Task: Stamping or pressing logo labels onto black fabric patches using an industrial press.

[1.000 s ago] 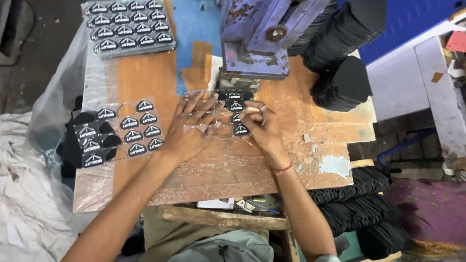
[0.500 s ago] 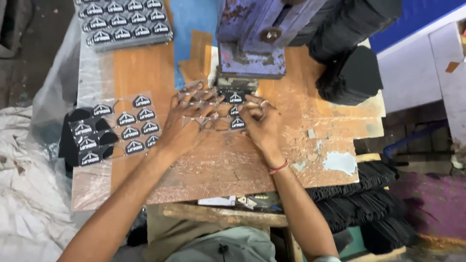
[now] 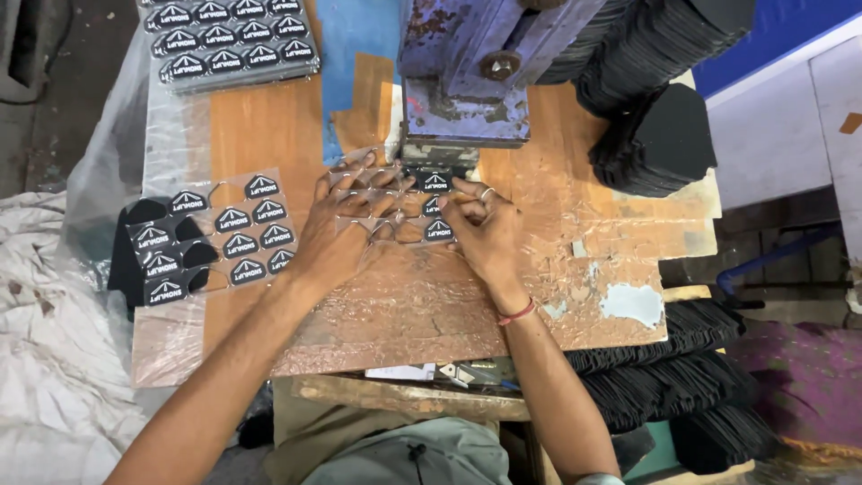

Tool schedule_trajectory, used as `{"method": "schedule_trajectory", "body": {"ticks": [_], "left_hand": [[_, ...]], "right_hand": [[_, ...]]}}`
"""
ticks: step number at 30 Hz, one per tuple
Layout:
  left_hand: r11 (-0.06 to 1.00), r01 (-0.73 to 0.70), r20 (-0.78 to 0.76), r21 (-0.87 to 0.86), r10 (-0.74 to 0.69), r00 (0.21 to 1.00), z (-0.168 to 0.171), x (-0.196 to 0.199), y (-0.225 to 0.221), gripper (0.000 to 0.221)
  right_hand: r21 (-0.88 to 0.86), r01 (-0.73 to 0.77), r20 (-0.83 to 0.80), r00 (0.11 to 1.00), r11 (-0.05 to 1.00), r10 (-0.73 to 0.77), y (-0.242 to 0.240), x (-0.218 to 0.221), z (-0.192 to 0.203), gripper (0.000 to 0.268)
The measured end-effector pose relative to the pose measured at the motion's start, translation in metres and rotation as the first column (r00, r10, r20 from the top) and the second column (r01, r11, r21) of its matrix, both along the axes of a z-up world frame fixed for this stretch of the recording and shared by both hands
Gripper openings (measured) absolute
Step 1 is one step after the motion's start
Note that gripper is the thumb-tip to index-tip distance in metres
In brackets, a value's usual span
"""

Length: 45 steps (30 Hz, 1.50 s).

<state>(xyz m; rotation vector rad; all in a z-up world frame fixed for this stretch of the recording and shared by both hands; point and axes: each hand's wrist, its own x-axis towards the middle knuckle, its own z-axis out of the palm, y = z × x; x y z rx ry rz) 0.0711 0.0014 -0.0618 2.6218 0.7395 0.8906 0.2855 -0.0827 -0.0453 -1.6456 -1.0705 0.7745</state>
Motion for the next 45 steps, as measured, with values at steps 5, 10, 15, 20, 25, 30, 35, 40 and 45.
{"method": "schedule_trajectory", "body": {"ticks": [5,10,15,20,25,30,35,40,45], "left_hand": [[1.0,-0.003,0.037,0.0,0.003,0.999,0.008,-0.003,0.001,0.057],[0.988,-0.151,-0.019,-0.044,0.15,0.988,0.048,-0.051,-0.01,0.048],[0.709,-0.642,-0.227,-0.291,0.601,0.767,0.024,-0.204,-0.012,0.077],[0.365,-0.657,-0.33,-0.66,0.645,0.689,0.008,-0.256,-0.048,0.056],[0.739,-0.308,0.094,-0.599,0.446,0.89,0.071,-0.154,-0.095,0.048],[0.539,0.012,0.25,-0.842,0.37,0.895,0.067,-0.065,-0.085,0.042],[0.498,0.141,0.343,-0.856,0.343,0.875,0.083,-0.048,-0.087,0.042],[0.516,0.177,0.389,-0.838,0.338,0.857,0.089,-0.044,-0.088,0.046],[0.585,0.016,0.314,-0.811,0.412,0.855,0.044,-0.035,-0.071,0.044]], "right_hand": [[-0.017,0.009,-0.042,0.999,1.0,-0.01,-0.002,0.0,0.008,0.042],[-0.098,-0.135,0.098,0.985,0.986,0.145,-0.046,0.014,0.022,0.022],[-0.047,-0.066,0.184,0.98,0.997,0.073,-0.122,0.023,0.022,0.019],[-0.181,0.044,0.165,0.986,0.982,-0.013,-0.137,0.008,0.036,0.023],[-0.007,-0.353,-0.09,0.932,0.936,0.351,-0.107,-0.05,0.054,0.077],[0.082,-0.396,-0.483,0.787,0.915,0.384,-0.07,-0.035,0.01,0.082],[0.068,-0.391,-0.623,0.701,0.918,0.346,-0.071,-0.028,0.025,0.069],[0.255,-0.36,-0.662,0.611,0.897,0.434,-0.078,-0.026,0.013,0.065],[-0.094,-0.246,0.151,0.954,0.965,0.258,-0.096,-0.063,0.03,0.035]]}}
